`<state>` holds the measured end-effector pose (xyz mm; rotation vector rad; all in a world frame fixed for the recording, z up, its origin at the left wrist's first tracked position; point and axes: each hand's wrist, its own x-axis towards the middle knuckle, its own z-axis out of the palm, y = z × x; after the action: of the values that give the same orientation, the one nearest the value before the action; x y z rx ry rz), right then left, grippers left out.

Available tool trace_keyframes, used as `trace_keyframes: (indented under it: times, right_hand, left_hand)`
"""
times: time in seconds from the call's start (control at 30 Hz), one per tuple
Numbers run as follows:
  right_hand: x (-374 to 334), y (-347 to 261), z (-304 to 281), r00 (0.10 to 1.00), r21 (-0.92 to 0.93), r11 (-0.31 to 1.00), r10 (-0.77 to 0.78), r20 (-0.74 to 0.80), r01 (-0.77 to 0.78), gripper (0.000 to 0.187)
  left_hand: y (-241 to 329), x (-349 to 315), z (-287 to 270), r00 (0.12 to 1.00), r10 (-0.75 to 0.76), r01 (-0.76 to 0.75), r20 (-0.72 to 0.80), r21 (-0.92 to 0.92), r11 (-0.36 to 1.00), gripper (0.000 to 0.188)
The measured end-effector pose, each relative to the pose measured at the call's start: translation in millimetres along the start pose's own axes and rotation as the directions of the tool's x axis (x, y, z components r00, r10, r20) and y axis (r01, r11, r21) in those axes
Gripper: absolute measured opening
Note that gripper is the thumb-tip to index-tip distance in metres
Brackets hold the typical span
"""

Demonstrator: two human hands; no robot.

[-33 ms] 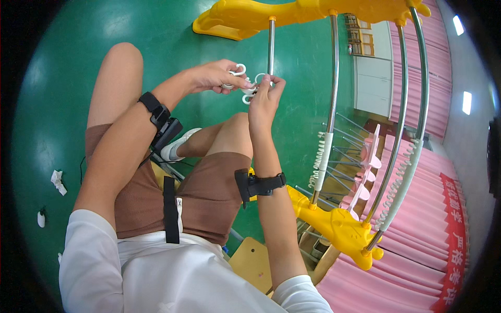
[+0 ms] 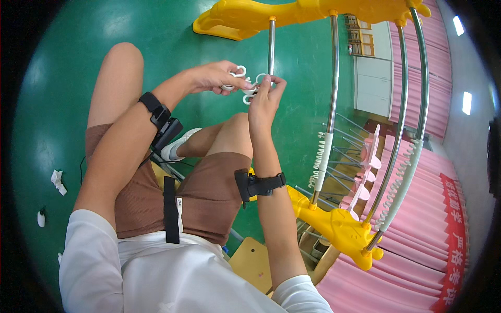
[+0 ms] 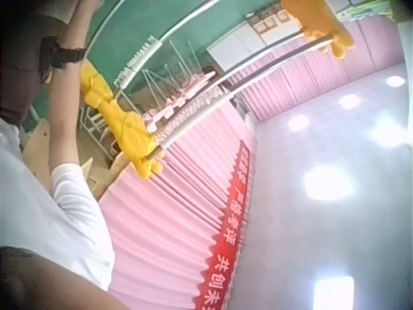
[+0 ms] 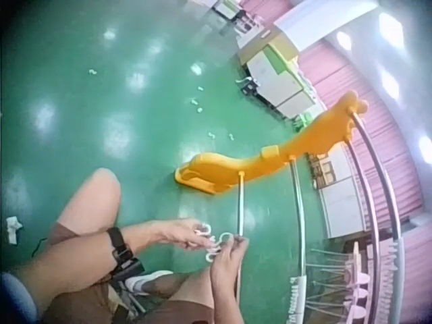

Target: Picking up white S-hooks from the floor and hanging them onto the horizontal bar of a yellow giraffe-themed rack.

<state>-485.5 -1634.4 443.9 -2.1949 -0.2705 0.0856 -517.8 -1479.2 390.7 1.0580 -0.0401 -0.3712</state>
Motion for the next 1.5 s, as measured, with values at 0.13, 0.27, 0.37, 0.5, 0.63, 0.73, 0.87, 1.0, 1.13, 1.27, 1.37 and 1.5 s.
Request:
trace_keyframes:
  times: [0.13, 0.27, 0.37, 0.5, 0.63, 0.73, 0.87, 1.0, 1.13, 1.27, 1.37, 1.5]
  right_hand:
    - [-4, -4, 0, 0.999, 0.155, 0.988, 0.01, 0.035, -0.015, 0.025]
    - [0, 1, 3, 1.0, 0.243, 0.97, -0.015, -0.007, 0.017, 0.022]
    - [2, 0, 2, 0.996, 0.373, 0.926, 0.079, -0.032, -0.061, 0.021]
    - [12, 4, -16, 0.989, 0.482, 0.869, 0.145, -0.026, -0.115, 0.02]
    - [7, 2, -30, 0.981, 0.578, 0.795, 0.183, 0.061, -0.184, 0.02]
    - [4, -4, -33, 0.969, 0.62, 0.749, 0.23, 0.089, -0.235, 0.02]
    - [10, 10, -46, 0.974, 0.625, 0.754, 0.22, 0.055, -0.205, 0.02]
    - [19, 24, -91, 0.995, 0.53, 0.843, 0.103, 0.004, -0.09, 0.02]
    - [31, 35, -157, 0.989, 0.361, 0.933, 0.05, -0.141, 0.004, 0.015]
    - [51, 66, -223, 0.98, 0.076, 0.994, -0.06, -0.19, 0.076, 0.016]
    - [54, 82, -260, 0.917, -0.175, 0.983, -0.123, -0.379, 0.059, 0.025]
    - [48, 96, -285, 0.876, -0.433, 0.897, -0.132, -0.464, -0.095, 0.031]
  left_hand:
    - [-3, -1, -2, 0.994, -0.064, 0.061, 0.094, 0.036, 0.997, 0.032]
    - [-8, 1, -2, 0.999, 0.004, -0.005, 0.051, 0.019, 1.0, 0.029]
    - [-9, 1, -4, 0.999, -0.011, 0.013, 0.039, -0.061, 0.998, 0.025]
    - [-8, 3, -3, 1.0, 0.002, 0.0, 0.014, -0.148, 0.989, 0.021]
    - [-8, 4, -4, 1.0, 0.001, 0.0, 0.005, -0.182, 0.983, 0.021]
    - [-10, 4, -3, 1.0, 0.012, -0.012, 0.001, -0.189, 0.982, 0.02]
    - [-4, 6, -6, 0.999, 0.019, -0.014, 0.042, -0.117, 0.993, 0.02]
    - [-1, 9, -2, 0.998, 0.033, -0.027, 0.051, -0.098, 0.995, 0.017]
    - [2, 8, 10, 0.999, -0.006, 0.012, 0.044, -0.138, 0.99, 0.018]
    - [1, 7, 5, 0.999, -0.037, 0.039, 0.022, -0.117, 0.992, 0.017]
    - [-3, 14, 6, 0.999, -0.035, 0.035, 0.005, -0.12, 0.992, 0.018]
    - [-5, 18, 8, 0.999, -0.045, 0.044, -0.003, -0.121, 0.992, 0.015]
